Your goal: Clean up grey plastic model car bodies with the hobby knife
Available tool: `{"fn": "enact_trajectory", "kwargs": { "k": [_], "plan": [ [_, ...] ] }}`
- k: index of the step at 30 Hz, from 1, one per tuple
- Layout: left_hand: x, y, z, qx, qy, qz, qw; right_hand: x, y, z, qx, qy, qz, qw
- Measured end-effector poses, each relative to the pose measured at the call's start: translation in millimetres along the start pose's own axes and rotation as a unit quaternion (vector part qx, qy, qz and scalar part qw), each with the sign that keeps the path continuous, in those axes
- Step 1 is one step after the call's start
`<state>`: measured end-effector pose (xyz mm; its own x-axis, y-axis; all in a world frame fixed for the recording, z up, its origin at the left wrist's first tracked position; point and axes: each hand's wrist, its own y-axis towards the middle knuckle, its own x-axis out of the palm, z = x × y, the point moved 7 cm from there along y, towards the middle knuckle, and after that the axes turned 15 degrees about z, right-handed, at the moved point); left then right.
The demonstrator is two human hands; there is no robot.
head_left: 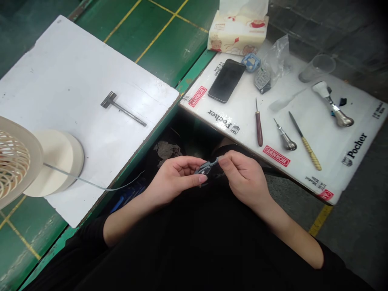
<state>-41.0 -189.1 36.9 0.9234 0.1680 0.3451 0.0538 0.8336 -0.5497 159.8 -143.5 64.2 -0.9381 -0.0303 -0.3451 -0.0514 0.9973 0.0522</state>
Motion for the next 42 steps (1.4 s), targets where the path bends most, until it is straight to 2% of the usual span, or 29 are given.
{"fn": "enact_trajectory", "kwargs": {
  "k": [14,21,28,42],
  "plan": [
    [-3.3,-3.0,9.5,0.062,0.061,0.040,0.995,0.3,-2.1,-1.6,-0.006,-0.020,0.027,0.999],
    [-4.8,-4.2,10.2,0.055,0.054,0.054,0.996,1.5,-1.2,-3.0,-0.015,-0.024,0.031,0.999],
    [-2.9,-0.7,11.6,0.060,0.030,0.041,0.997,3.8,1.1,0.2,0.012,-0.012,0.021,1.000],
    [-6.9,1.4,6.9,0.054,0.011,0.060,0.997,8.6,2.6,2.5,0.030,-0.013,0.014,0.999]
  ]
}}
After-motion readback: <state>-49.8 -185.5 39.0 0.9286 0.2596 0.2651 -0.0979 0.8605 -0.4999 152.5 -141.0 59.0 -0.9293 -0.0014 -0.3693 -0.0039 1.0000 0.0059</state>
